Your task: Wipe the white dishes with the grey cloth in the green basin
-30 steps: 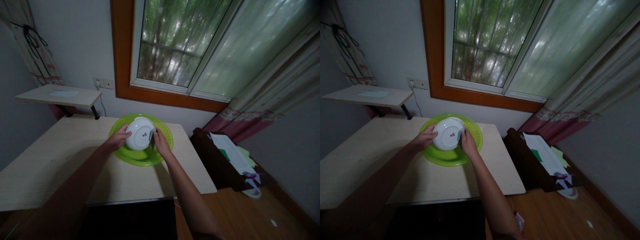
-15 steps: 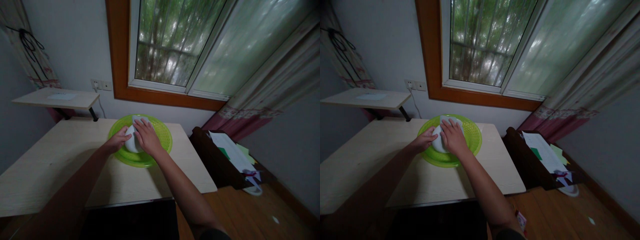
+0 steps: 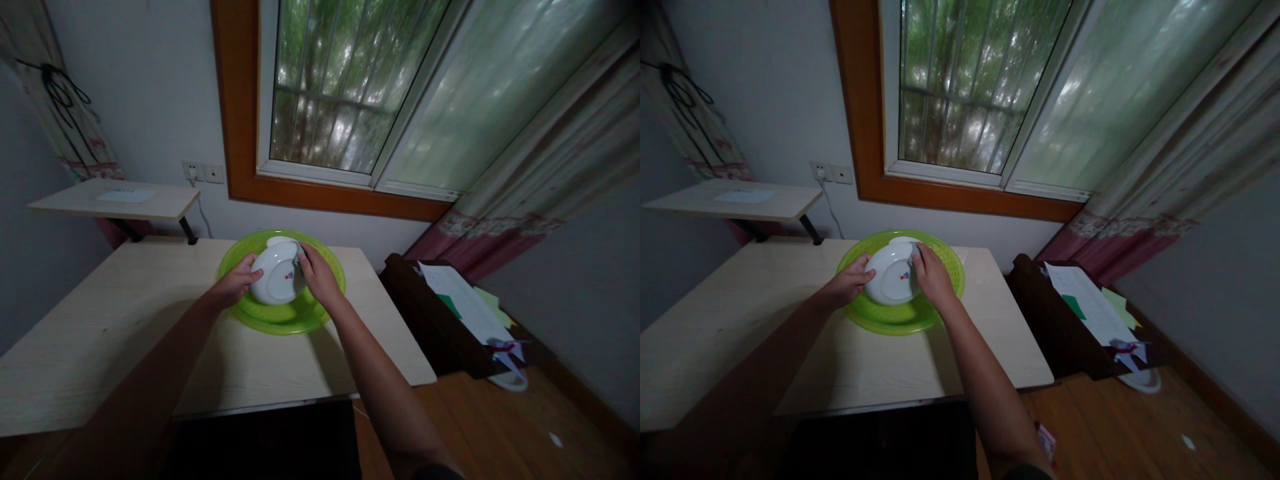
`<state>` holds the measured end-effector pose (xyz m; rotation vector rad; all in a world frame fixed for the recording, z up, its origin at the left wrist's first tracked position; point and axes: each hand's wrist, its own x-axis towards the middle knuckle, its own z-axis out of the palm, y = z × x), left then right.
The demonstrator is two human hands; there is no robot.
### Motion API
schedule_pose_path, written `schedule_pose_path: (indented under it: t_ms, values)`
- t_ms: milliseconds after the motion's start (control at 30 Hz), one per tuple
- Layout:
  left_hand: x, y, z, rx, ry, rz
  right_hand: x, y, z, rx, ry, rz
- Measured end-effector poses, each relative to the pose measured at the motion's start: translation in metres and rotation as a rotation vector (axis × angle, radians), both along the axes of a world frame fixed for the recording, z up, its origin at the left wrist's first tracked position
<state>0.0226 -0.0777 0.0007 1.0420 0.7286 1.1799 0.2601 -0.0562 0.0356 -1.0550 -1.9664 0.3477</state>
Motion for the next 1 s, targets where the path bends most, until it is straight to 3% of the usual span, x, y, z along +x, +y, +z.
schedule_pose_path:
  t_ms: [167, 267, 467, 767, 900, 1000]
  values:
    - [0.000, 0.000, 0.001, -0.011, 0.003, 0.000, 0.024, -0.001, -0.028, -0.099, 0.074, -0.046]
    - [0.000, -0.001, 0.003, 0.001, 0.019, -0.011, 0.025, -0.004, -0.035, -0.119, 0.091, -0.058]
    - [-0.002, -0.001, 0.002, 0.000, 0.020, -0.041, 0.006, -0.013, -0.015, 0.027, -0.002, 0.002]
    - [0.007, -0.004, 0.008, 0.004, -0.028, -0.067, -0.037, -0.032, 0.024, 0.223, -0.421, 0.122]
    - [0.008, -0.004, 0.007, 0.016, -0.054, -0.047, -0.042, -0.033, 0.026, 0.234, -0.407, 0.120]
    - [0.004, 0.000, 0.002, 0.004, -0.039, -0.025, -0.034, -0.025, 0.018, 0.180, -0.296, 0.066]
